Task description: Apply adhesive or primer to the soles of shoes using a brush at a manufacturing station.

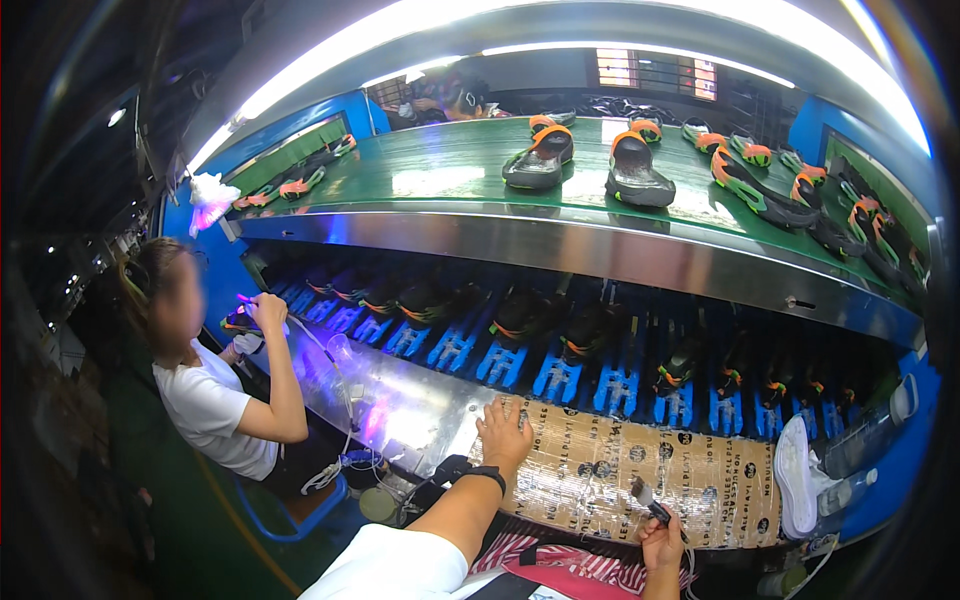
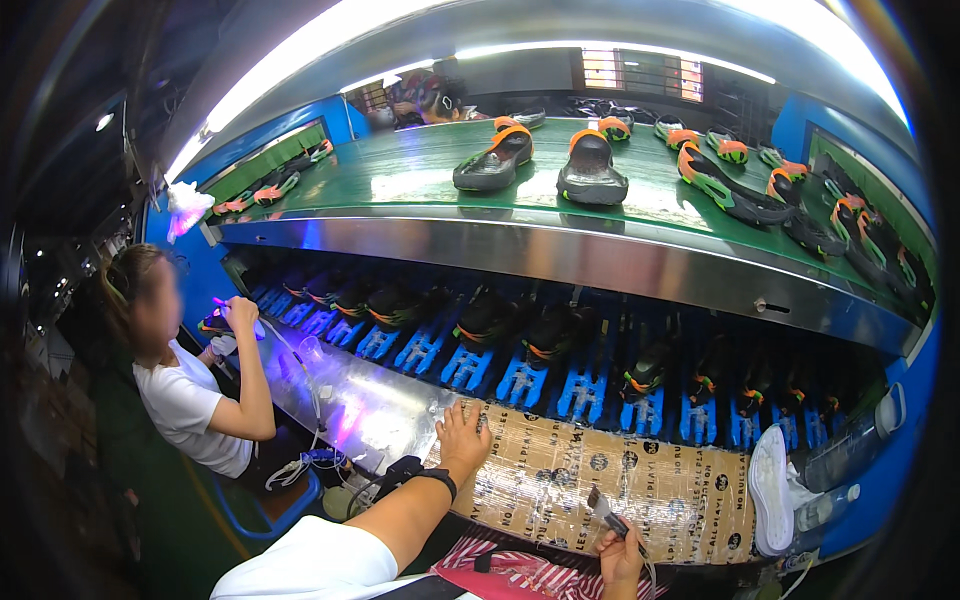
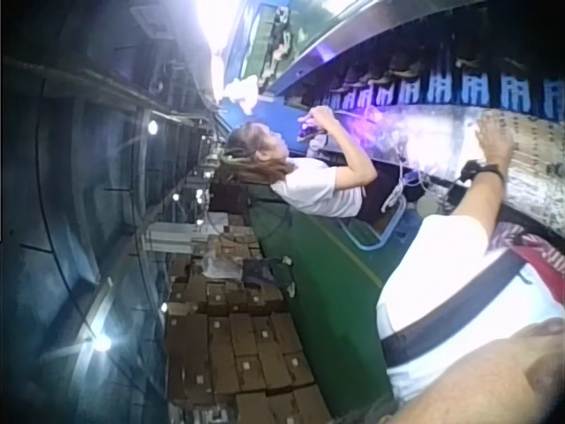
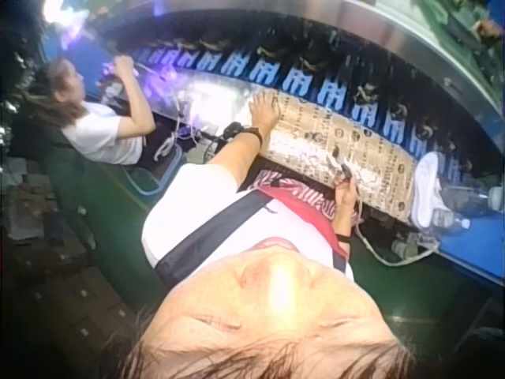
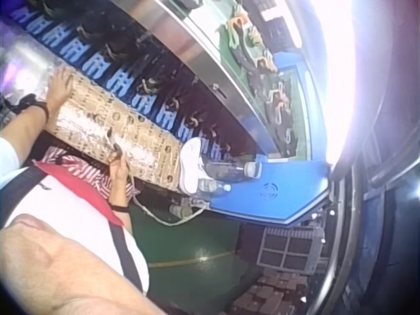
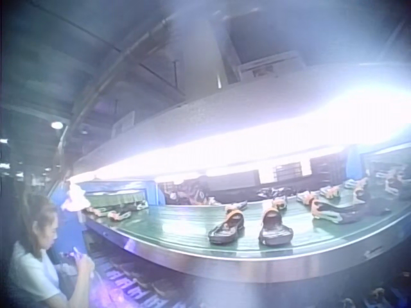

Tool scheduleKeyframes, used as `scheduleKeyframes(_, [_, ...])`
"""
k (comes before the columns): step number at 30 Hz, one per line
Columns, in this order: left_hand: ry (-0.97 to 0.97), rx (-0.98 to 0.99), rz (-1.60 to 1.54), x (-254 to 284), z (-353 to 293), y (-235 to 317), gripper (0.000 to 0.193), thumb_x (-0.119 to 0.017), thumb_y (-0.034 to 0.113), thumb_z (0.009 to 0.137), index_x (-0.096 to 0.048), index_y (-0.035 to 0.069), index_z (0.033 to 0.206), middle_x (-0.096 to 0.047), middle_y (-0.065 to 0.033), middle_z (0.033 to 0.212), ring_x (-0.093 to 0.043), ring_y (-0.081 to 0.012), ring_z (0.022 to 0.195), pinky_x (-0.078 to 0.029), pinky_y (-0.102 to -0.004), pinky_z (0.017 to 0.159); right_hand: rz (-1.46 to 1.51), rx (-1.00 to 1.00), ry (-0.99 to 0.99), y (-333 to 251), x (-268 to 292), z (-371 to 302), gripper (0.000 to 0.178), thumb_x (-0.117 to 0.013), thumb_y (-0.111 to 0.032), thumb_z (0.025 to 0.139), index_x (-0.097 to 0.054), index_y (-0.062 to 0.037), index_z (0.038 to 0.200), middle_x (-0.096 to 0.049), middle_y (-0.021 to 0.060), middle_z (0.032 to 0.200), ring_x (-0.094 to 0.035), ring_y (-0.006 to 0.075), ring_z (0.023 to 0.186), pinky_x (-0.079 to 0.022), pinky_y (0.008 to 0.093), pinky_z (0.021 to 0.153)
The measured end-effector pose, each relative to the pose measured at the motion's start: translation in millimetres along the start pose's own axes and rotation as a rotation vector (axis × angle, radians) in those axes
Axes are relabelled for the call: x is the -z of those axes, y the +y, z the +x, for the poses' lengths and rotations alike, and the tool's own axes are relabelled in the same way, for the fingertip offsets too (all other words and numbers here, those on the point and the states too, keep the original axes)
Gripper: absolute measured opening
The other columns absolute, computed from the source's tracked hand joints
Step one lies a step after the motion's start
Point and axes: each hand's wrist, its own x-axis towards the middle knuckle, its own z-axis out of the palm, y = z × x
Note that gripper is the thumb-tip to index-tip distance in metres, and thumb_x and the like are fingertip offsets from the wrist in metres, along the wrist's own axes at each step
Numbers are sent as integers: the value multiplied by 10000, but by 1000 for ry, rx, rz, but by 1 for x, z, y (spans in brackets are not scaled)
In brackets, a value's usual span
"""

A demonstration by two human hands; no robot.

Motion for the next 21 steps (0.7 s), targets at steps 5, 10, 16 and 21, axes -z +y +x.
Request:
scheduleKeyframes(5, [-15, 1, 19, 3, 0, 2, 494, -443, 327, 819, -401, 155, 1281, -274, -184, 1365, -223, -372, 1267, -172, -534, 1002, -43, 2, -48, 0, 2, 1, 337, -497, -332, 880, -524, -70, 1089, -564, 59, 697, -495, 167, 620, -388, 316, 562])
scheduleKeyframes(10, [6, -10, 21, 2, -1, 1, 494, -454, 330, 809, -422, 148, 1267, -276, -181, 1363, -228, -373, 1262, -190, -538, 994, -27, -7, -34, -1, 0, 0, 336, -493, -330, 883, -526, -69, 1092, -570, 59, 701, -500, 164, 618, -393, 314, 558])
scheduleKeyframes(16, [-18, -1, 19, 1, 1, 0, 496, -443, 327, 817, -404, 156, 1281, -267, -186, 1371, -218, -374, 1268, -172, -533, 1002, -37, 6, -66, -1, 0, 0, 341, -492, -329, 883, -517, -69, 1103, -576, 63, 711, -519, 162, 635, -408, 307, 564])
scheduleKeyframes(21, [-21, -3, 9, 3, 0, 2, 501, -438, 331, 816, -403, 158, 1286, -264, -187, 1374, -214, -374, 1271, -162, -531, 1006, -33, 5, -55, -2, 1, -1, 344, -496, -325, 881, -514, -67, 1107, -577, 64, 713, -518, 163, 635, -406, 308, 565])
